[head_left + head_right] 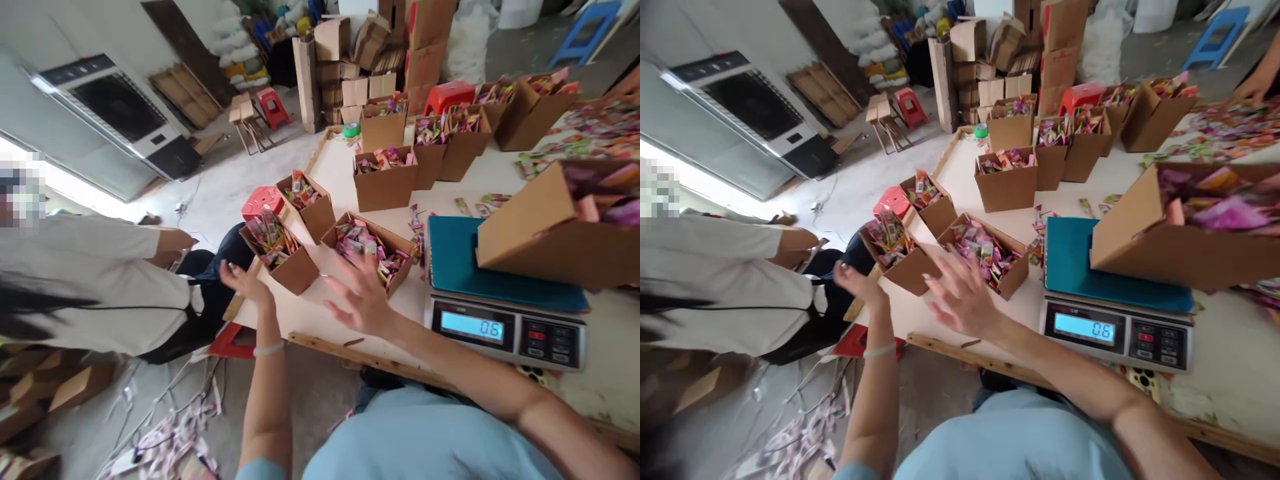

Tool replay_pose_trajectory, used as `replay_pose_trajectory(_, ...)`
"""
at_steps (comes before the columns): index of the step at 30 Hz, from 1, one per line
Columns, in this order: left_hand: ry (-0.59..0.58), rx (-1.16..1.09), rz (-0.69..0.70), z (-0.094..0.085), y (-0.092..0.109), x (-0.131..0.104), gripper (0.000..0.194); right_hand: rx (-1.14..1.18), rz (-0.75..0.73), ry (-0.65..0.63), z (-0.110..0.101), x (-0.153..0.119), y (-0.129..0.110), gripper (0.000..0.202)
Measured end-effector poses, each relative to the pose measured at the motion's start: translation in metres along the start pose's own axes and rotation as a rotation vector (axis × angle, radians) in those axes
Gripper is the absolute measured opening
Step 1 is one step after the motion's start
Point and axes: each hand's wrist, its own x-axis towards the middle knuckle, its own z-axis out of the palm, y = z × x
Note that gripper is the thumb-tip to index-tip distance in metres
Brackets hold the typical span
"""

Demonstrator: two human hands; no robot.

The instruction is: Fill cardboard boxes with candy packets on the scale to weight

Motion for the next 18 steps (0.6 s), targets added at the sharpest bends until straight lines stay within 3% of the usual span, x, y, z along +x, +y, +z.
replay_pose_trajectory(2,0.227,-0.091,0.098,0.009,0.005,-0.033,0.055,-0.176,0.055,0.063,-0.048,-0.027,0.021,0.052)
replay_pose_trajectory(3,0.284,-0.159,0.154,0.017,0.009,-0.054,0.054,-0.242,0.118,0.081,-0.065,-0.038,0.030,0.048)
replay_pose_trajectory(5,0.250,-0.278,0.219,0.036,0.018,-0.099,0.049,-0.292,0.209,0.055,-0.083,-0.052,0.040,0.029)
replay_pose_trajectory(8,0.079,-0.280,0.101,0.057,0.021,-0.148,0.050,-0.266,0.201,-0.047,-0.078,-0.061,0.040,0.010)
replay_pose_trajectory(11,-0.004,-0.161,-0.103,0.061,0.010,-0.160,0.065,-0.291,0.173,-0.092,-0.066,-0.064,0.026,0.016)
replay_pose_trajectory(13,-0.055,-0.112,-0.205,0.056,0.004,-0.155,0.075,-0.323,0.163,-0.089,-0.071,-0.062,0.017,0.019)
replay_pose_trajectory(15,-0.117,-0.093,-0.266,0.050,0.006,-0.149,0.081,-0.342,0.104,-0.030,-0.097,-0.060,0.010,0.030)
replay_pose_trajectory(18,-0.125,-0.046,-0.146,0.043,0.027,-0.149,0.089,-0.350,-0.021,0.253,-0.176,-0.064,0.012,0.039)
